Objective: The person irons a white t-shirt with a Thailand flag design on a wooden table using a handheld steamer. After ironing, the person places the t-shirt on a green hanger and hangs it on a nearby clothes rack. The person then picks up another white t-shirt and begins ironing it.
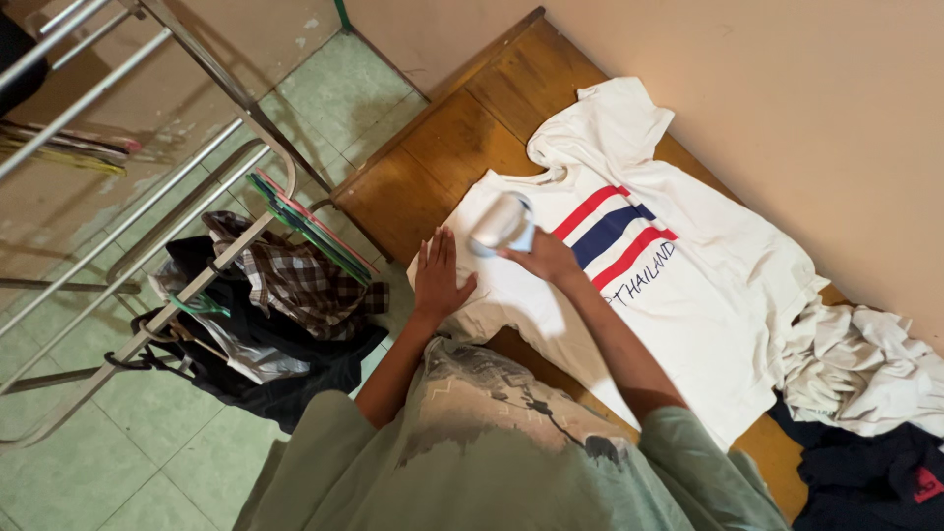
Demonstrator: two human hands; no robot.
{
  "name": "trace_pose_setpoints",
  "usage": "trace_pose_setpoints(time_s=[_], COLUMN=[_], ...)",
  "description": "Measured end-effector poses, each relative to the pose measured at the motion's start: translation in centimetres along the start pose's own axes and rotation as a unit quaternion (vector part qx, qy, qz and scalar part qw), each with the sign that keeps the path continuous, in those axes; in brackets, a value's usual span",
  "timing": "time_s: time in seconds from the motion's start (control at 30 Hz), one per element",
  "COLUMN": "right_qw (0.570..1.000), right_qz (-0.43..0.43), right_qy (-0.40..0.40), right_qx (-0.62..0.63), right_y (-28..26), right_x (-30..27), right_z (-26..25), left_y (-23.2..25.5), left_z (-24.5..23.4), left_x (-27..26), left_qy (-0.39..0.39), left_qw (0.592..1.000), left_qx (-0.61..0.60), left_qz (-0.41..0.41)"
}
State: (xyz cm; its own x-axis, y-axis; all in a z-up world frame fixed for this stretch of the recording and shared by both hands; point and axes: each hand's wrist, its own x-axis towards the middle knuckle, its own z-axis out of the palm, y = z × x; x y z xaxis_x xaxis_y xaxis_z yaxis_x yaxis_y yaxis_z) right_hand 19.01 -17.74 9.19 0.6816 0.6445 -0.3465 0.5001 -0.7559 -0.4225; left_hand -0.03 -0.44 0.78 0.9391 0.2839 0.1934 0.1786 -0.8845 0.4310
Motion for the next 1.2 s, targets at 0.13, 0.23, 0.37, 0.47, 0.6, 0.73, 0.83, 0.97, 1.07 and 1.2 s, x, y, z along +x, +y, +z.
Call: trace_pose_setpoints(time_s=[0.13, 0.23, 0.37, 0.47, 0.6, 0.73, 0.83, 0.97, 1.07, 1.2], right_qw=[0.995, 0.992, 0.994, 0.997, 0.999, 0.996, 0.998, 0.999, 0.997, 0.997], right_qz=[0.067, 0.098, 0.09, 0.004, 0.038, 0.07, 0.047, -0.003, 0.058, 0.02], right_qy=[-0.07, -0.076, -0.066, -0.015, -0.015, -0.047, -0.042, 0.008, -0.045, -0.039], right_qx=[0.033, -0.005, -0.003, 0.073, 0.022, 0.008, 0.004, 0.054, 0.02, 0.056], right_y=[3.6, 4.4, 3.5, 1.6, -2.3, -2.8, -0.2, 4.1, 5.1, 3.7], right_x=[-6.0, -8.1, -6.6, -3.5, 1.6, 2.0, -0.8, -6.7, -8.3, -6.6], right_z=[-1.5, -1.8, -1.4, -0.6, 0.0, -0.5, -0.7, -1.0, -1.5, -1.8], left_y=[0.1, 0.1, 0.2, 0.1, 0.2, 0.2, 0.0, -0.1, -0.2, -0.1], left_z=[0.2, 0.3, 0.2, 0.2, 0.2, 0.2, 0.4, 0.7, 0.9, 0.9], left_x=[0.1, -0.1, 0.0, -0.1, -0.3, 0.0, -0.1, -0.1, -0.2, -0.2], left_qy=[0.002, 0.007, 0.031, 0.043, 0.035, 0.034, 0.024, 0.026, 0.026, 0.027], left_qw=[1.0, 1.0, 0.999, 0.999, 0.999, 0.999, 0.999, 0.999, 0.999, 0.999], left_qx=[0.014, 0.016, 0.017, 0.0, -0.005, 0.01, 0.02, 0.001, 0.022, 0.026], left_qz=[0.002, -0.001, 0.009, 0.016, 0.015, 0.022, 0.016, 0.018, 0.02, 0.022])
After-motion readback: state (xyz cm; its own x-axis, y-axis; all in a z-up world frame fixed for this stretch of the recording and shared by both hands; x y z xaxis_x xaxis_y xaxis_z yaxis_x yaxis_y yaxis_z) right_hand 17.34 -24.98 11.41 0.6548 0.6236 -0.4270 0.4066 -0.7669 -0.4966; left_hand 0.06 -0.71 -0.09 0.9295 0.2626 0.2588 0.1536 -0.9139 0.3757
